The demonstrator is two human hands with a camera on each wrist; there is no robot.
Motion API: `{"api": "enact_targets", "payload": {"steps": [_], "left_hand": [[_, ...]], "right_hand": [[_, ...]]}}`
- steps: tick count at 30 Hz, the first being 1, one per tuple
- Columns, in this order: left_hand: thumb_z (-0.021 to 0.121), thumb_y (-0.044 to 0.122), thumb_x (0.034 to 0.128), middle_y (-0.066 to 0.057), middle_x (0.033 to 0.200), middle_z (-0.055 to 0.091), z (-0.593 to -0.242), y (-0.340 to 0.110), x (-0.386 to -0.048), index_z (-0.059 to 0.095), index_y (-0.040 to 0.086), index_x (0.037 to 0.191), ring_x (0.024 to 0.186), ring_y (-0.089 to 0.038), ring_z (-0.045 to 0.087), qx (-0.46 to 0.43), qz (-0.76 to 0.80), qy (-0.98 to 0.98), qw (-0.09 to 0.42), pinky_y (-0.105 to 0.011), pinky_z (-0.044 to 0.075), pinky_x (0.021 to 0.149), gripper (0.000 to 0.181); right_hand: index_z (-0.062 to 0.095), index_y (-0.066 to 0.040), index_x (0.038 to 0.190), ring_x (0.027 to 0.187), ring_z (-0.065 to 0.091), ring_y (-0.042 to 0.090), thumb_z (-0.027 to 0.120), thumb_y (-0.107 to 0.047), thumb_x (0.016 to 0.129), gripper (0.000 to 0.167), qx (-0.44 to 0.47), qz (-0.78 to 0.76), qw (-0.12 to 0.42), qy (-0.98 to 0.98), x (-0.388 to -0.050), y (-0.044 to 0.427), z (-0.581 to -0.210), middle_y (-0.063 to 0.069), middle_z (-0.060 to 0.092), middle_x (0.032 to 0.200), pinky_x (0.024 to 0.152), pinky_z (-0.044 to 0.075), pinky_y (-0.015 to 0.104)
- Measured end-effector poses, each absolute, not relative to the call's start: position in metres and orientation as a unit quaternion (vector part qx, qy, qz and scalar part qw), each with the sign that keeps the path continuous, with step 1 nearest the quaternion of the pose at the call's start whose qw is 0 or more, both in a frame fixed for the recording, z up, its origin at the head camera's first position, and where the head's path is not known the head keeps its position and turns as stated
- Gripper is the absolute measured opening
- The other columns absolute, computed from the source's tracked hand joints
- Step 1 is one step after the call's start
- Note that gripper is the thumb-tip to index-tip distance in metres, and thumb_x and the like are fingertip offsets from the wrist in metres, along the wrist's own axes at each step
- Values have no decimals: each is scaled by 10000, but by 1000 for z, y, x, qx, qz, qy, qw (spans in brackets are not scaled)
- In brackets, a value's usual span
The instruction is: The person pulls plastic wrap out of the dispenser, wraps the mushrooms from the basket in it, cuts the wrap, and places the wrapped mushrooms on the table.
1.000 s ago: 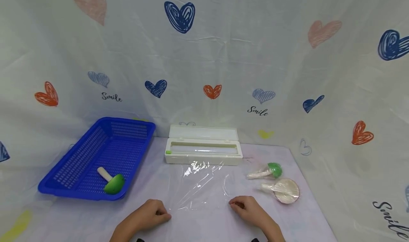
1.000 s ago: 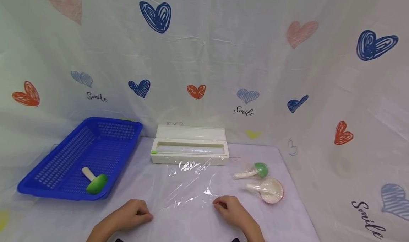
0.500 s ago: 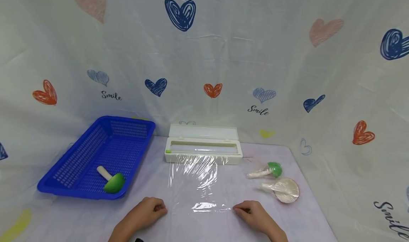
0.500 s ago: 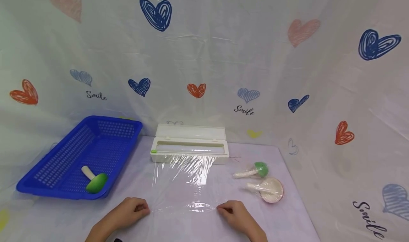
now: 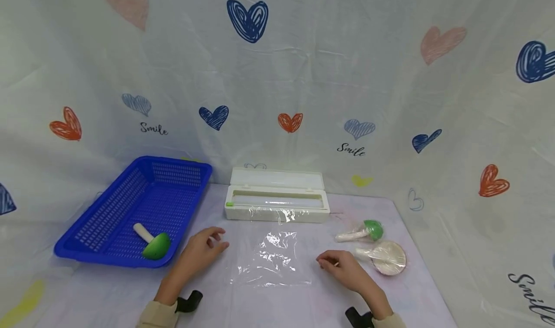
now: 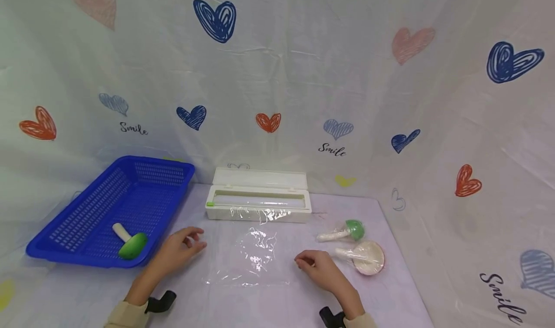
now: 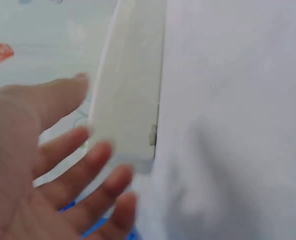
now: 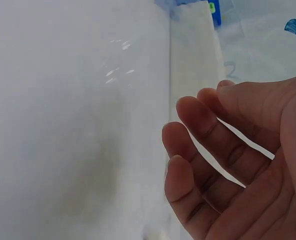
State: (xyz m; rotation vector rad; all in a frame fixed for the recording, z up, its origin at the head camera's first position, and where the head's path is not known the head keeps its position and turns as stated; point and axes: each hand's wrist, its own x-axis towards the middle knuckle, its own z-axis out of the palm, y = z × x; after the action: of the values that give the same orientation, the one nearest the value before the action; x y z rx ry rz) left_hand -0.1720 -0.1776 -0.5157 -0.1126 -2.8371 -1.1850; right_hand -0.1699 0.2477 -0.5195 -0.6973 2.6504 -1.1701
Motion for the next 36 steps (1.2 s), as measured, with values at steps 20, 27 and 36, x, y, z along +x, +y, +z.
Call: {"api": "enact_targets", "payload": {"steps": [20,27,36], "left_hand": [[780,299,920,-294,1507,430,-431,-217,-193,443,1,1499,1400,-511,381,-99,-318,-934,130,-695,336,1113,733],[740,400,950,-347,1530,370,-409,-275,-188,385,-16,1532,1399,-592,305,-106,-287,-949,80,-773,298,1053,798],[762,211,941,-319,1285,634,-430,-353,-191,593,-58,1335,1175,-523,586,-126,-242,-962,30,-646,503,907,507]], "right_hand": [[753,3,1102,878,703,161,639,-130,1020,194,-341,-378,32,860,-238,149,-489,164,766,1046,735,563,241],[756,-8,1096,915,689,182,680,-113,988,169,-298,-354,-14,886,-235,154,-498,56,755,1042,728,549,247],[765,-35,1015,757,641,101,751,-30,891,125,-172,-394,-64,900,-221,196,-534,24,723,894,702,544,250]]}}
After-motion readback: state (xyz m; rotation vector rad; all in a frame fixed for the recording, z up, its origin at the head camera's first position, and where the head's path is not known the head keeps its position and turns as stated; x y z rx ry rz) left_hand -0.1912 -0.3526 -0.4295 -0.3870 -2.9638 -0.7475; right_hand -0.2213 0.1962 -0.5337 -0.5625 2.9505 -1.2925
